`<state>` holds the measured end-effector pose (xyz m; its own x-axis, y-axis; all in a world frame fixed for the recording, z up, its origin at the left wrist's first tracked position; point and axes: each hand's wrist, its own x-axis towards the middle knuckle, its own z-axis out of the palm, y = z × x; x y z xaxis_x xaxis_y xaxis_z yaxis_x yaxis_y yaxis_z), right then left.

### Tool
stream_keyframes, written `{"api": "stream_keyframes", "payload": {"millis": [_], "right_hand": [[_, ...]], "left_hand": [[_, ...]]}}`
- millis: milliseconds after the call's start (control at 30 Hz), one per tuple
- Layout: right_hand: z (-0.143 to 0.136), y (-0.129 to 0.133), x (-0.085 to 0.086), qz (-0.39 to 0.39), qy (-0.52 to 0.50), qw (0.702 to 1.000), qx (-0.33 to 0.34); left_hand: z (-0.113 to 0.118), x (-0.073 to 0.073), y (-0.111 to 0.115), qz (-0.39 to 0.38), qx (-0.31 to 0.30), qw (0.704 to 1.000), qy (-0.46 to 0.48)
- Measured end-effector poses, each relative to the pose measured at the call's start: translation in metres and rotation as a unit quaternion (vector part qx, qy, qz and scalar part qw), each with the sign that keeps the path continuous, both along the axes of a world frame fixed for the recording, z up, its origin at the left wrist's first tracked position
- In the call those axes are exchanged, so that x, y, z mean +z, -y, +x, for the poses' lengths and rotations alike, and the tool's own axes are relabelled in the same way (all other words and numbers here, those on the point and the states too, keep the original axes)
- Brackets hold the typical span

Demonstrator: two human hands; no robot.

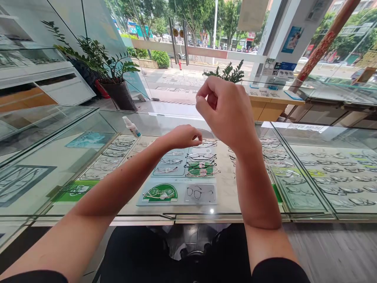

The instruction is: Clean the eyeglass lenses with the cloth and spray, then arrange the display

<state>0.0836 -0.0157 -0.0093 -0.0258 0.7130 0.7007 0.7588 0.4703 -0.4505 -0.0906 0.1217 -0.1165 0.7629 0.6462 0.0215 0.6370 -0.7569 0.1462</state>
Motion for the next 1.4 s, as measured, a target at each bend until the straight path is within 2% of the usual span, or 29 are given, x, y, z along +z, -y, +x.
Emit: {"api": "stream_keyframes", "payload": {"millis": [433, 767, 933, 1067, 1233, 1400], "right_hand": [[-0.004, 0.002, 0.003, 0.010, 0.030, 0.999, 0.004], [-0.008, 0.004, 0.005, -0.030, 0.036, 0.999, 0.016], [-0.007, 0.002, 0.002, -0.005, 0.034, 0.999, 0.027], [-0.005, -0.002, -0.001, 0.018, 0.026, 0.998, 0.052], [-0.004, -0.006, -0.002, 0.016, 0.020, 0.997, 0.074], [-0.005, -0.004, -0.001, 0.012, 0.015, 0.997, 0.075]], "left_hand": [[0.013, -0.033, -0.005, 0.024, -0.002, 0.998, -0.051], [0.014, -0.040, -0.009, 0.002, 0.010, 0.998, -0.063], [0.010, -0.045, -0.014, 0.006, -0.005, 1.000, -0.008], [0.007, -0.054, -0.022, 0.063, -0.043, 0.996, 0.056], [0.006, -0.066, -0.033, 0.054, -0.056, 0.995, 0.054], [0.004, -0.072, -0.041, 0.047, -0.051, 0.996, 0.054]]}}
